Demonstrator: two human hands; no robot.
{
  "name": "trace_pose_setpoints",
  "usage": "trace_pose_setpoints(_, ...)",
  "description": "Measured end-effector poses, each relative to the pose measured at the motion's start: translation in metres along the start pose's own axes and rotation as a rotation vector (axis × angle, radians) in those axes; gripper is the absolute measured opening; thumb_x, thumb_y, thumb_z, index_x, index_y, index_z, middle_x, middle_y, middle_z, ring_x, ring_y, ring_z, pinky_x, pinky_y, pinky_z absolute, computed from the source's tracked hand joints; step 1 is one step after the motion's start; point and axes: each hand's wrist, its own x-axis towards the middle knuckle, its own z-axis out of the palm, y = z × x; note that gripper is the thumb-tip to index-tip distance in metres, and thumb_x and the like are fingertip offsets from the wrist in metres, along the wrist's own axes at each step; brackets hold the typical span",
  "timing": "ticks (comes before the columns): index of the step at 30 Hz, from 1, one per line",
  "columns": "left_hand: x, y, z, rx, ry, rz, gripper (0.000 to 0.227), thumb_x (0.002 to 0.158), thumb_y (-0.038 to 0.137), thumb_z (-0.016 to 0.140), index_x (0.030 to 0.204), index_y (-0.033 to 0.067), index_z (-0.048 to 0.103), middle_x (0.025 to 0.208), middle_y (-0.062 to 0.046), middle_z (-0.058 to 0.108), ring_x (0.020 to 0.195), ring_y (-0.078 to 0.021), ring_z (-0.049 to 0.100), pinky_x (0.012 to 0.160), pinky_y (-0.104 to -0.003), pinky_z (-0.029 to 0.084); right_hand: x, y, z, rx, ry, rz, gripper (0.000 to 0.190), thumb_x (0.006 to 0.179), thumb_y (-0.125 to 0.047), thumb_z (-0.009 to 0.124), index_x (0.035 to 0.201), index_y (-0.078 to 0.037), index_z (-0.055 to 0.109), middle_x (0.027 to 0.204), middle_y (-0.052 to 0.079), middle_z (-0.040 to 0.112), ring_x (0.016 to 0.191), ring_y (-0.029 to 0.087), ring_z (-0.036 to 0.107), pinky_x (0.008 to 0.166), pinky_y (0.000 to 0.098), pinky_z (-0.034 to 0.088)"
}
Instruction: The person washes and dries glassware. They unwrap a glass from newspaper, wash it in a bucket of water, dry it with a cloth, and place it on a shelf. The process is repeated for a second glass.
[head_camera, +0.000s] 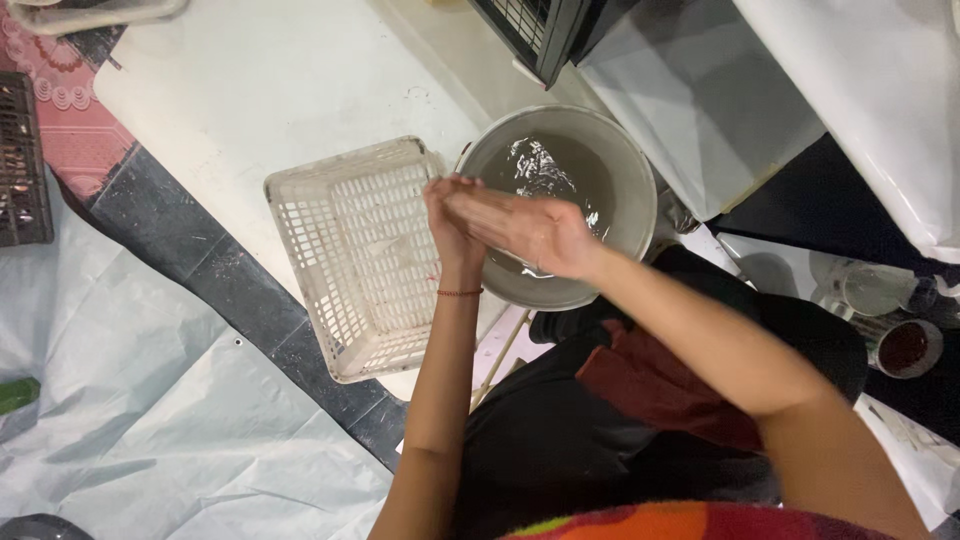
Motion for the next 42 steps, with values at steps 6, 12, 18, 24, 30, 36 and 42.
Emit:
trace_pose_setpoints(6, 0.011, 0.011, 0.027, -0.172, -0.15, -0.016, 0.016, 0.104, 0.012, 0.057, 0.114, 0.0122, 0.045, 0.106, -0.009, 0.059, 0.1, -0.0222, 0.059, 0.098, -0.042, 0.052, 0.001, 0.008, 0.017, -0.022, 0.201, -0.119, 0.072, 0.105, -0.044, 0.052, 0.16, -0.002, 0.032, 0.17, 0.016, 0.032, 0.161, 0.031, 0.028, 0.133, 0.0453, 0.021)
trace_pose_setpoints(12, 0.005, 0.039, 0.075, 0.095, -0.073, 0.039, 0.023, 0.096, 0.01, 0.056, 0.115, 0.0172, 0.046, 0.095, -0.008, 0.059, 0.09, -0.0219, 0.06, 0.086, -0.041, 0.054, -0.013, -0.003, 0.006, -1.001, 0.238, 0.041, 0.071, 0.098, -0.054, 0.058, 0.156, -0.015, 0.045, 0.163, 0.013, 0.045, 0.151, 0.031, 0.044, 0.123, 0.0496, 0.037)
trace_pose_setpoints(18, 0.007, 0.029, 0.074, 0.344, 0.031, 0.043, 0.022, 0.097, 0.005, 0.061, 0.11, 0.0107, 0.045, 0.092, -0.011, 0.062, 0.083, -0.0234, 0.062, 0.078, -0.043, 0.056, -0.019, 0.018, 0.012, -1.844, 0.211, -0.093, 0.069, 0.103, -0.048, 0.053, 0.16, -0.014, 0.033, 0.165, 0.014, 0.034, 0.155, 0.031, 0.031, 0.127, 0.0454, 0.027)
trace_pose_setpoints(24, 0.014, 0.026, 0.034, 0.0, -0.038, -0.082, 0.031, 0.095, 0.005, 0.062, 0.121, 0.0143, 0.048, 0.099, -0.007, 0.061, 0.089, -0.0204, 0.063, 0.087, -0.038, 0.057, -0.01, 0.01, 0.017, -0.927, 0.132, 0.143, 0.06, 0.107, -0.031, 0.037, 0.161, -0.006, 0.03, 0.166, 0.02, 0.026, 0.156, 0.033, 0.019, 0.12, 0.0473, 0.015)
trace_pose_setpoints(30, 0.008, 0.013, 0.038, 0.009, -0.033, -0.103, 0.043, 0.097, 0.034, 0.063, 0.128, 0.0089, 0.048, 0.109, -0.01, 0.061, 0.095, -0.0337, 0.064, 0.083, -0.049, 0.057, 0.004, 0.004, 0.019, -0.104, 0.519, -0.002, 0.052, 0.106, -0.034, 0.04, 0.145, -0.001, 0.049, 0.147, 0.017, 0.056, 0.138, 0.027, 0.055, 0.117, 0.0429, 0.038)
trace_pose_setpoints(36, -0.027, -0.028, 0.058, 0.105, -0.08, -0.009, 0.045, 0.096, 0.02, 0.068, 0.134, 0.0137, 0.046, 0.122, -0.011, 0.06, 0.118, -0.0301, 0.061, 0.099, -0.049, 0.051, -0.009, 0.042, -0.046, -0.2, 0.983, -0.096, 0.048, 0.106, -0.043, 0.054, 0.115, 0.003, 0.065, 0.097, 0.017, 0.073, 0.089, 0.027, 0.075, 0.086, 0.0395, 0.062)
trace_pose_setpoints(42, -0.032, -0.019, 0.082, 0.681, -0.649, 0.412, 0.056, 0.091, -0.001, 0.079, 0.135, 0.0105, 0.047, 0.123, -0.009, 0.066, 0.119, -0.0207, 0.064, 0.11, -0.041, 0.052, -0.032, 0.04, -0.123, 0.149, 0.759, -0.007, 0.033, 0.116, -0.043, 0.053, 0.101, -0.014, 0.06, 0.077, 0.005, 0.063, 0.056, 0.017, 0.062, 0.053, 0.0341, 0.054)
